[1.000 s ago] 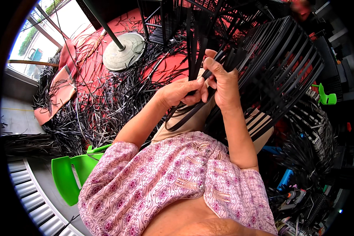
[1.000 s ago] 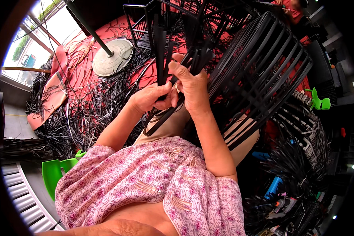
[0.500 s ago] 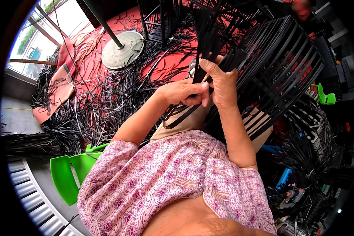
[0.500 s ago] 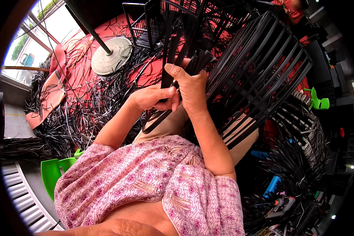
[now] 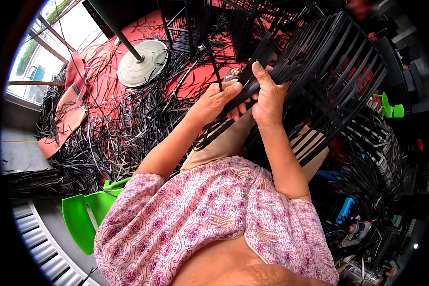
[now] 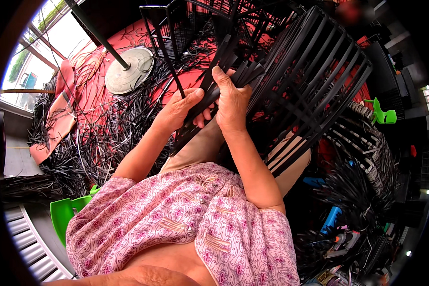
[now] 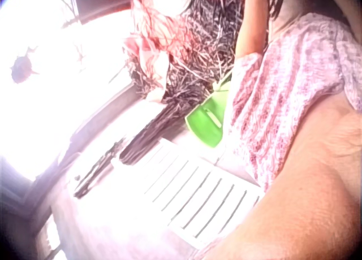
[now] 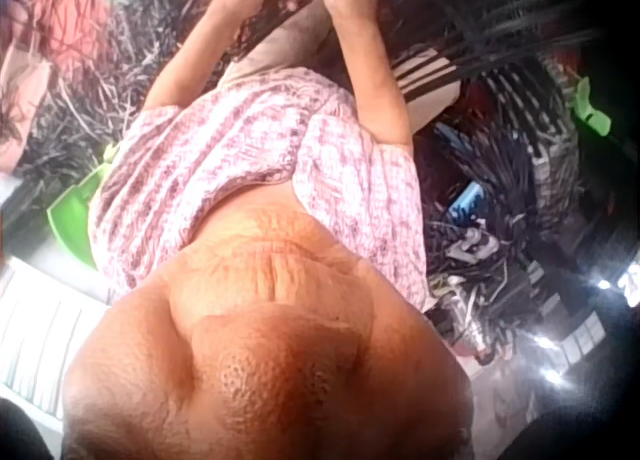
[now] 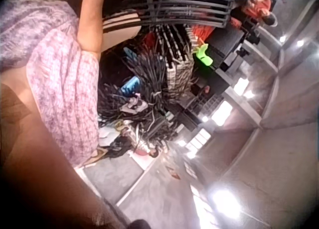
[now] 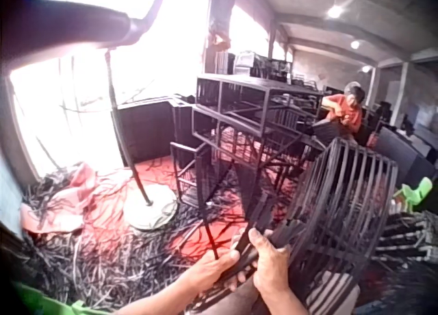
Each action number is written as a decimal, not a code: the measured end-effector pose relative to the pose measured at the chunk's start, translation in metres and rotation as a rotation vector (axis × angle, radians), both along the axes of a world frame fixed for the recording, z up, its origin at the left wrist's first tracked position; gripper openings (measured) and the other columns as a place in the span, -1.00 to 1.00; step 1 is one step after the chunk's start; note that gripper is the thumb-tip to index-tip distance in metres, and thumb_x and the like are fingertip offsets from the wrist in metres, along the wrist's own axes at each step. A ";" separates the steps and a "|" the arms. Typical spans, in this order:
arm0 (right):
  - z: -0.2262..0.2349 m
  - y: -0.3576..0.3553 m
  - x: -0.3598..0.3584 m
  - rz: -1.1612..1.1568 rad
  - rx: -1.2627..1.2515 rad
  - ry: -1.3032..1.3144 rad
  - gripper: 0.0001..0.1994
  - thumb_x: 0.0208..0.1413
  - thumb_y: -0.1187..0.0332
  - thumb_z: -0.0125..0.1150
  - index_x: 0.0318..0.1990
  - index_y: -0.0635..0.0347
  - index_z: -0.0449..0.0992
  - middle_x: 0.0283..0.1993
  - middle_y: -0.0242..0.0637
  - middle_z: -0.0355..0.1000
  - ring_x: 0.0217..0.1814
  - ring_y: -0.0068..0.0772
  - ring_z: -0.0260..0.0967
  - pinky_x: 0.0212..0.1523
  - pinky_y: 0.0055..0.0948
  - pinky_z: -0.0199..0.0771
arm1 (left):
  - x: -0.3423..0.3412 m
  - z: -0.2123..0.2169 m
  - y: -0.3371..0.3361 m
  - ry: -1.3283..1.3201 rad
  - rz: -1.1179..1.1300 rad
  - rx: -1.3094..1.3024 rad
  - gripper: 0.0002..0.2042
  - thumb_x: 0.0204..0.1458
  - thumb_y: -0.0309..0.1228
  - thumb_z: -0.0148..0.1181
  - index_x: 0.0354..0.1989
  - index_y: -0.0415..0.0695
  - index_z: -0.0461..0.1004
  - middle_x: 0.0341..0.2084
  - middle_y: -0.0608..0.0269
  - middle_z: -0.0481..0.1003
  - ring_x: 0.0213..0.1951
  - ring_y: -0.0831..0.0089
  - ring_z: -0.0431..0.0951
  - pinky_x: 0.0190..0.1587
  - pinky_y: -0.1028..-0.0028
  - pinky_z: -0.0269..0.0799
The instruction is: The person sits on the floor and assembles black plastic chair frames. They use a handheld power tool to fasten components together and handle bundles of black plastic strips, inserting them into the chair structure.
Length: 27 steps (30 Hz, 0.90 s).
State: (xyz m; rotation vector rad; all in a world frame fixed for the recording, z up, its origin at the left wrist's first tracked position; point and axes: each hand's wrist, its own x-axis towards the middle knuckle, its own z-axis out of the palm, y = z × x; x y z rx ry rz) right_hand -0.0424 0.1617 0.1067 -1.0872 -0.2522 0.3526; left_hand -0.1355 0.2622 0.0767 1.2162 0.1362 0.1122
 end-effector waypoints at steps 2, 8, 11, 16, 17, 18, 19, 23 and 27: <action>0.000 0.002 -0.001 -0.027 0.016 0.012 -0.80 0.04 0.32 0.38 -0.48 0.11 0.47 -0.59 -0.57 0.30 -0.67 -0.75 0.14 -0.69 -0.67 0.06 | 0.000 0.001 0.002 0.016 -0.020 0.024 -0.55 0.28 -0.04 -0.09 -0.25 -0.25 0.45 -0.55 0.20 0.53 -0.61 0.50 0.53 -0.52 0.61 0.41; 0.006 0.003 -0.005 -0.073 0.036 -0.043 -0.76 0.04 0.30 0.41 -0.52 0.12 0.44 -0.61 -0.59 0.27 -0.66 -0.75 0.11 -0.66 -0.65 0.06 | -0.002 0.010 0.007 0.057 -0.040 0.068 -0.53 0.28 -0.02 -0.10 -0.24 -0.28 0.45 -0.49 0.13 0.55 -0.50 0.43 0.59 -0.40 0.54 0.48; 0.007 0.002 -0.004 -0.097 0.051 -0.097 -0.76 0.04 0.32 0.40 -0.52 0.12 0.43 -0.61 -0.59 0.27 -0.65 -0.75 0.11 -0.65 -0.65 0.07 | 0.001 0.012 0.004 0.032 -0.041 0.060 -0.52 0.28 -0.01 -0.11 -0.23 -0.29 0.45 -0.46 0.11 0.56 -0.47 0.42 0.60 -0.36 0.52 0.51; -0.003 0.004 -0.002 -0.121 0.065 -0.133 -0.79 0.04 0.36 0.40 -0.49 0.14 0.45 -0.57 -0.58 0.30 -0.60 -0.75 0.15 -0.61 -0.64 0.12 | -0.001 0.011 0.006 0.033 -0.058 0.074 -0.52 0.28 -0.02 -0.10 -0.25 -0.29 0.46 -0.49 0.13 0.55 -0.50 0.46 0.58 -0.39 0.55 0.50; -0.001 0.003 -0.004 -0.120 0.073 -0.135 -0.80 0.03 0.36 0.40 -0.48 0.15 0.46 -0.55 -0.57 0.32 -0.58 -0.75 0.16 -0.60 -0.65 0.14 | -0.001 0.007 0.009 0.040 -0.080 0.074 -0.53 0.28 -0.03 -0.09 -0.25 -0.29 0.46 -0.49 0.13 0.55 -0.51 0.47 0.57 -0.40 0.55 0.50; 0.002 0.003 -0.005 -0.120 0.084 -0.140 -0.81 0.02 0.36 0.41 -0.46 0.16 0.48 -0.53 -0.57 0.33 -0.56 -0.75 0.17 -0.58 -0.65 0.15 | 0.000 0.006 0.011 0.044 -0.101 0.076 -0.54 0.28 -0.04 -0.09 -0.25 -0.29 0.46 -0.50 0.14 0.55 -0.53 0.48 0.57 -0.40 0.55 0.50; 0.005 0.004 -0.005 -0.116 0.093 -0.157 -0.82 0.01 0.36 0.42 -0.43 0.17 0.49 -0.51 -0.57 0.34 -0.54 -0.74 0.19 -0.57 -0.65 0.17 | 0.000 0.007 0.013 0.040 -0.131 0.059 -0.54 0.28 -0.05 -0.09 -0.25 -0.28 0.46 -0.51 0.15 0.55 -0.54 0.48 0.56 -0.42 0.55 0.49; 0.019 0.004 -0.011 -0.049 0.073 -0.091 -0.80 -0.03 0.37 0.46 -0.32 0.20 0.54 -0.43 -0.56 0.38 -0.49 -0.73 0.23 -0.52 -0.65 0.20 | -0.003 0.008 0.015 0.058 -0.197 -0.003 -0.57 0.29 -0.09 -0.09 -0.25 -0.28 0.47 -0.55 0.19 0.53 -0.58 0.51 0.52 -0.50 0.57 0.47; 0.014 -0.003 -0.004 0.048 0.012 -0.102 -0.78 0.04 0.26 0.39 -0.30 0.21 0.55 -0.40 -0.50 0.42 -0.47 -0.70 0.29 -0.48 -0.62 0.28 | -0.004 0.012 0.012 0.079 -0.225 -0.035 -0.56 0.30 -0.10 -0.12 -0.23 -0.30 0.47 -0.52 0.19 0.53 -0.55 0.48 0.55 -0.51 0.56 0.47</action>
